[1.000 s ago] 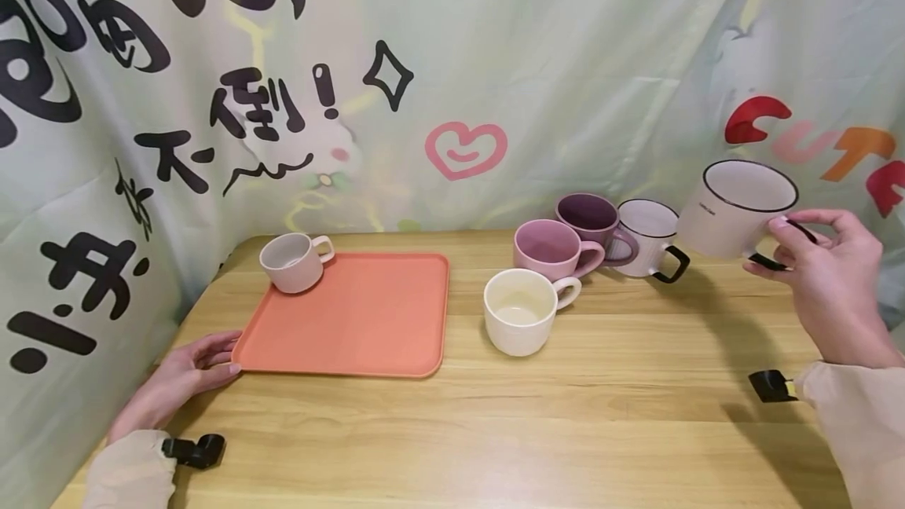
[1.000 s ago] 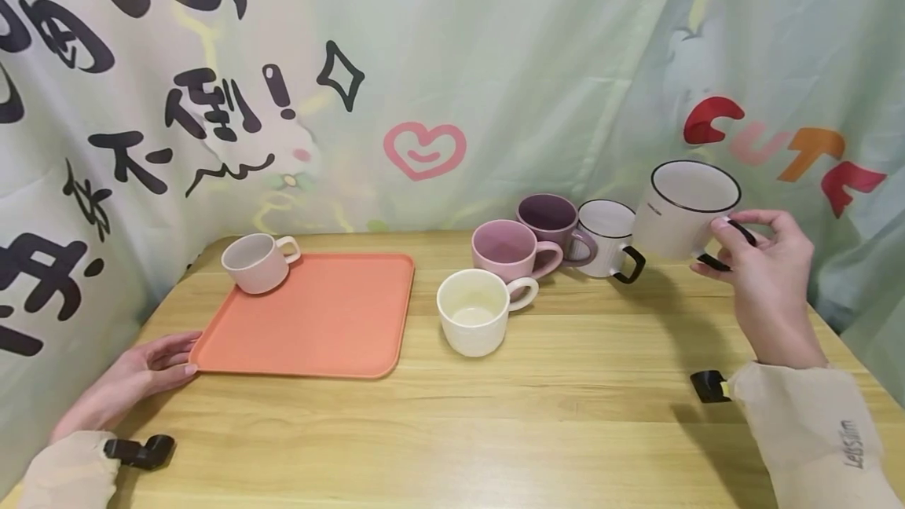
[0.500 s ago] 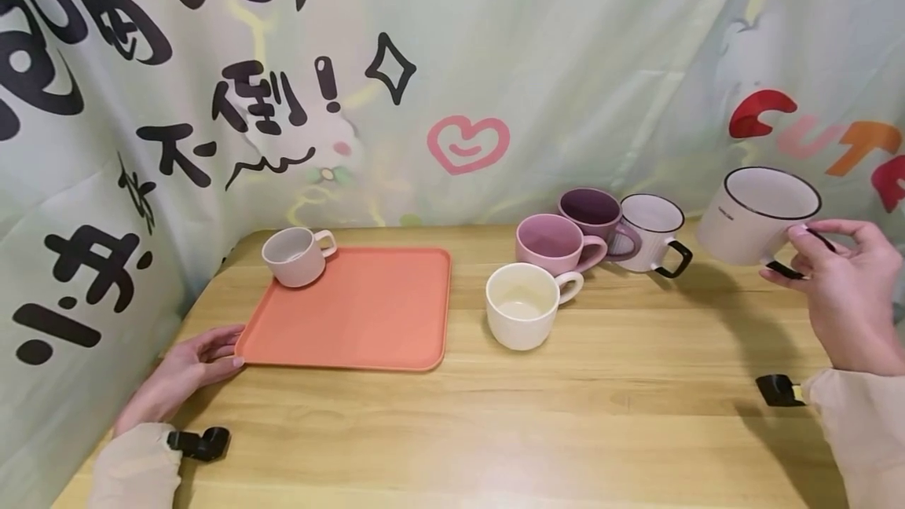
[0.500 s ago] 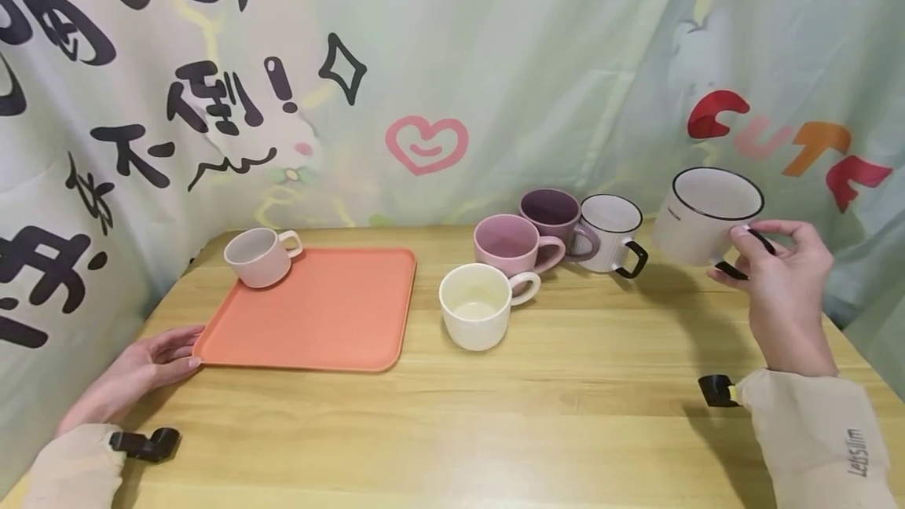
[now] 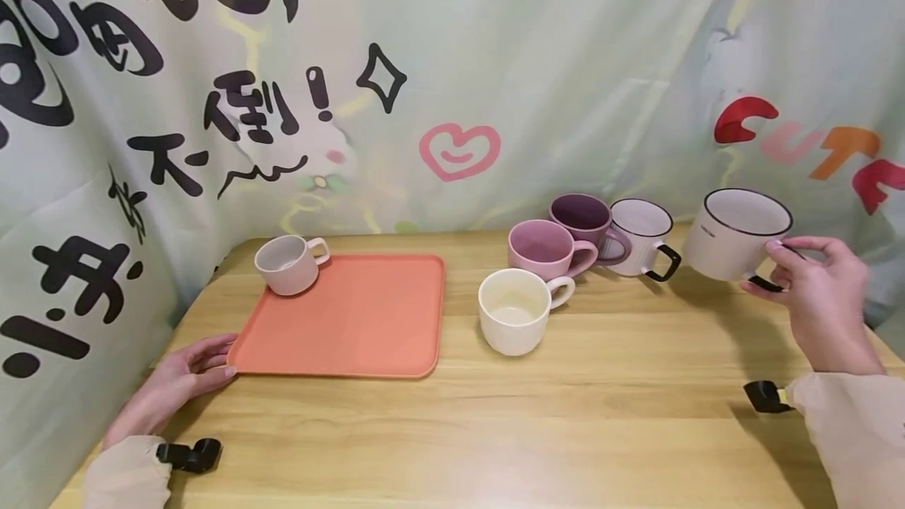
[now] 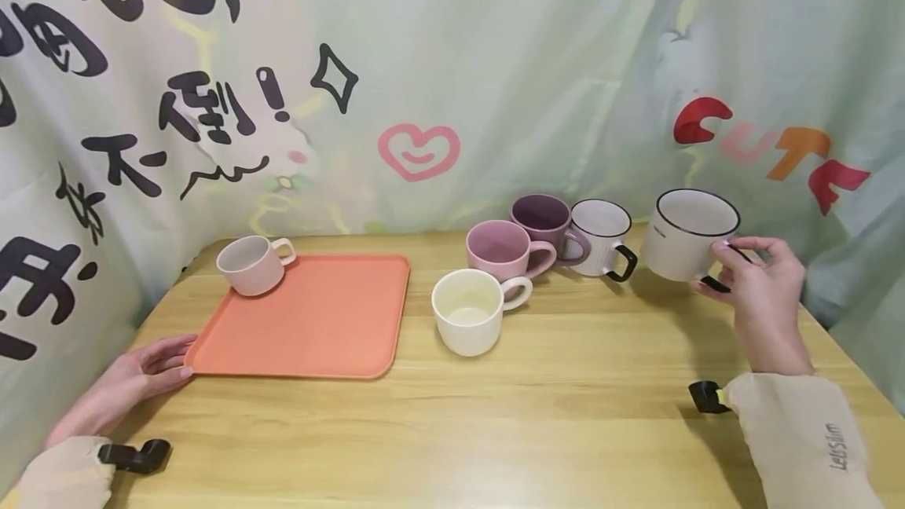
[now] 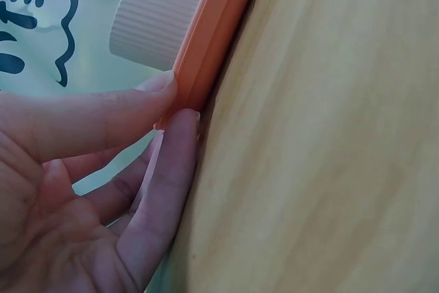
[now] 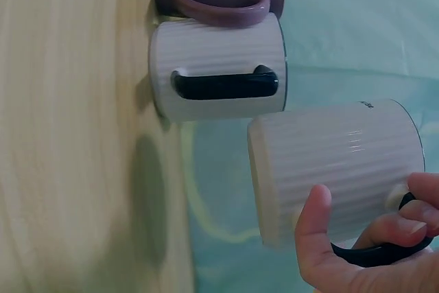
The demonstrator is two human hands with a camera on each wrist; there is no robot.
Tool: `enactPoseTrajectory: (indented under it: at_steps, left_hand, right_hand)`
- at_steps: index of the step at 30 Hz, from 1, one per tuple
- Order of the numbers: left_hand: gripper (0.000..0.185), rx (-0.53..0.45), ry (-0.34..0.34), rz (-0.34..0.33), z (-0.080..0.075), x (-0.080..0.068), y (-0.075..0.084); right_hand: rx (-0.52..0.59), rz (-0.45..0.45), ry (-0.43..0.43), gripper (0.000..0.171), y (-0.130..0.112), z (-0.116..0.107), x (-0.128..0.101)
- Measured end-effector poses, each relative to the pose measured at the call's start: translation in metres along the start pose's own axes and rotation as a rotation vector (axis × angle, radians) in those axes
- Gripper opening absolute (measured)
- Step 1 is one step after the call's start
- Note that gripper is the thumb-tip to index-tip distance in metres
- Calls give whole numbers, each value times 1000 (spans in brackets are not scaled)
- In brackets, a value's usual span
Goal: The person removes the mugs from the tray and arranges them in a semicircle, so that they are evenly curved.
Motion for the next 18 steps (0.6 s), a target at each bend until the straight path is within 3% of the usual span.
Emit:
enactPoseTrajectory:
  at_steps: [6, 12, 18]
  left_hand:
    - [64, 2, -1, 9, -1, -1, 1]
    - [62, -2, 0, 18, -2, 0, 1]
    - [62, -20, -2, 29, -2, 1, 0]
  right_hand:
    - [-59, 21, 18, 20, 16, -7, 13]
    - [30, 141, -124, 14, 17, 2, 7]
    - [-83, 213, -187, 11, 25, 2, 5]
Point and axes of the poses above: each hand's wrist, its own x-axis towards the middle knuckle, its own z-axis out of the palm, y = z × x, the point moved 5 cm from there along x, towards the middle knuckle, and after that the axes turned 8 degrees about -x, right-handed, at the moved point
